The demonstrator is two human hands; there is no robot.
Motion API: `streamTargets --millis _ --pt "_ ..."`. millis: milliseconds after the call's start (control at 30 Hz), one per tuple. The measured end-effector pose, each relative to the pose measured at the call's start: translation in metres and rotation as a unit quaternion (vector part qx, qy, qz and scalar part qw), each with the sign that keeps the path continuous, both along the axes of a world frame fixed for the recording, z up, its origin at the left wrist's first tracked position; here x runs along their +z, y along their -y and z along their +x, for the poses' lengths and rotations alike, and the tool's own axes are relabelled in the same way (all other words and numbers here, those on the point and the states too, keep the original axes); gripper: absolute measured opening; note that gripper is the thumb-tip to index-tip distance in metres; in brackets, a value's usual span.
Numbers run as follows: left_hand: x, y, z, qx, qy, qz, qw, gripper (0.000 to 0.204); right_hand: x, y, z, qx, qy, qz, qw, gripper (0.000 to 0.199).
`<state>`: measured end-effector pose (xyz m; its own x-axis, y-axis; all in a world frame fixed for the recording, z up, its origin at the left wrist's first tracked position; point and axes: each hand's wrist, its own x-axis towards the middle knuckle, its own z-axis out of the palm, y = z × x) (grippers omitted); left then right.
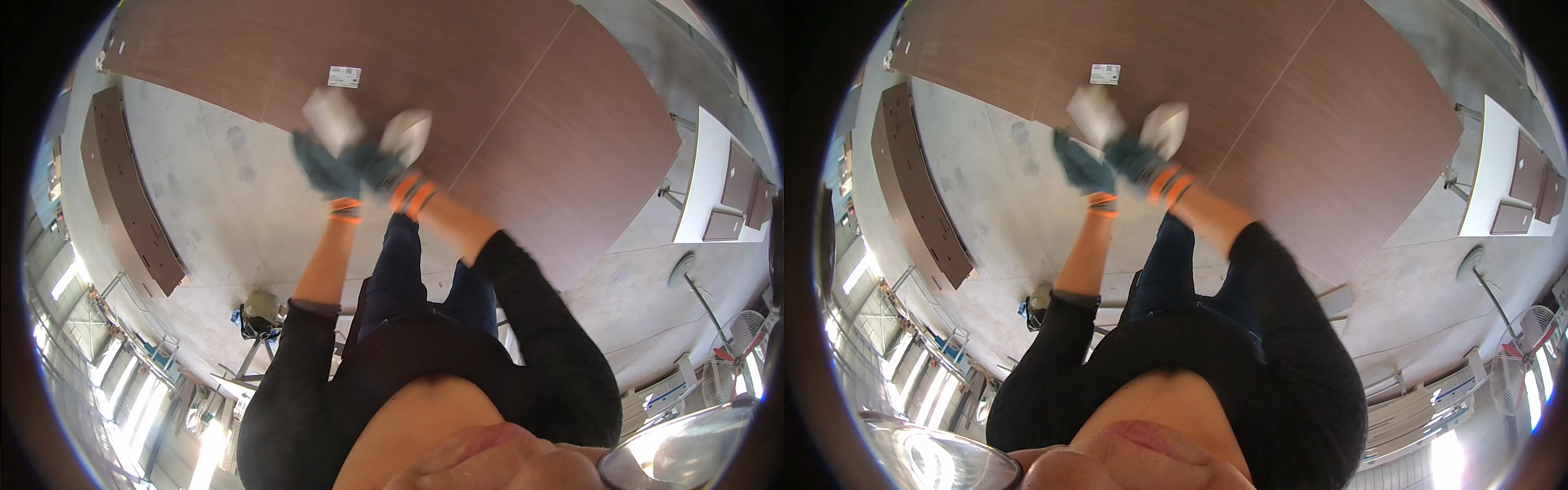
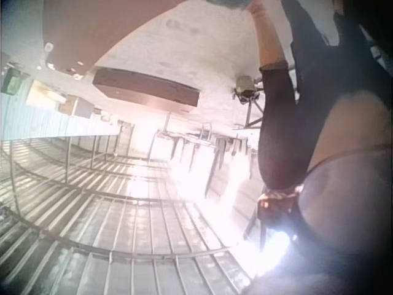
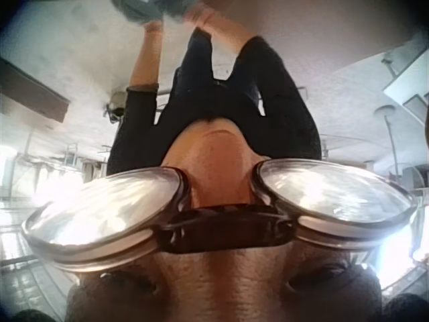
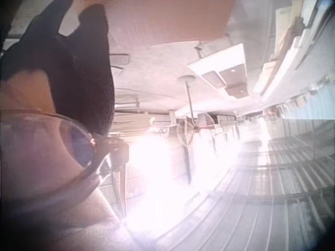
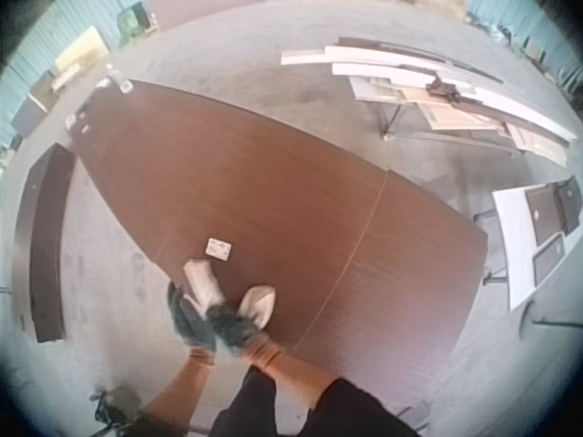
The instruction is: The person wipes the surface of several brown wood panels with a white cloth. They move between panels, wipe each one, and occasionally reposition the panels on the workbench.
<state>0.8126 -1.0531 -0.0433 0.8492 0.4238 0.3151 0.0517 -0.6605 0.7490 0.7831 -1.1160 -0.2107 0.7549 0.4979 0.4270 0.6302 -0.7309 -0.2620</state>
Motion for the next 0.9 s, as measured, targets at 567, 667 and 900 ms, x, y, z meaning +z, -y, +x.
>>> streamTargets --millis 567,667,900 --pt "-0.036 -0.195 0.068 0.042 -0.052 0.128 0.990 0.046 0.128 0.089 0.200 -0.081 -0.374 0.090 0.920 0.049" --pt "-0.072 -0.184 0.059 -0.003 -0.073 0.185 0.980 0.057 0.101 0.265 0.251 -0.336 -0.147 -0.123 0.922 0.046" --pt "-0.090 -0.173 0.057 0.005 -0.189 0.096 0.977 0.072 0.082 0.419 0.222 -0.649 -0.084 0.019 0.755 0.042"
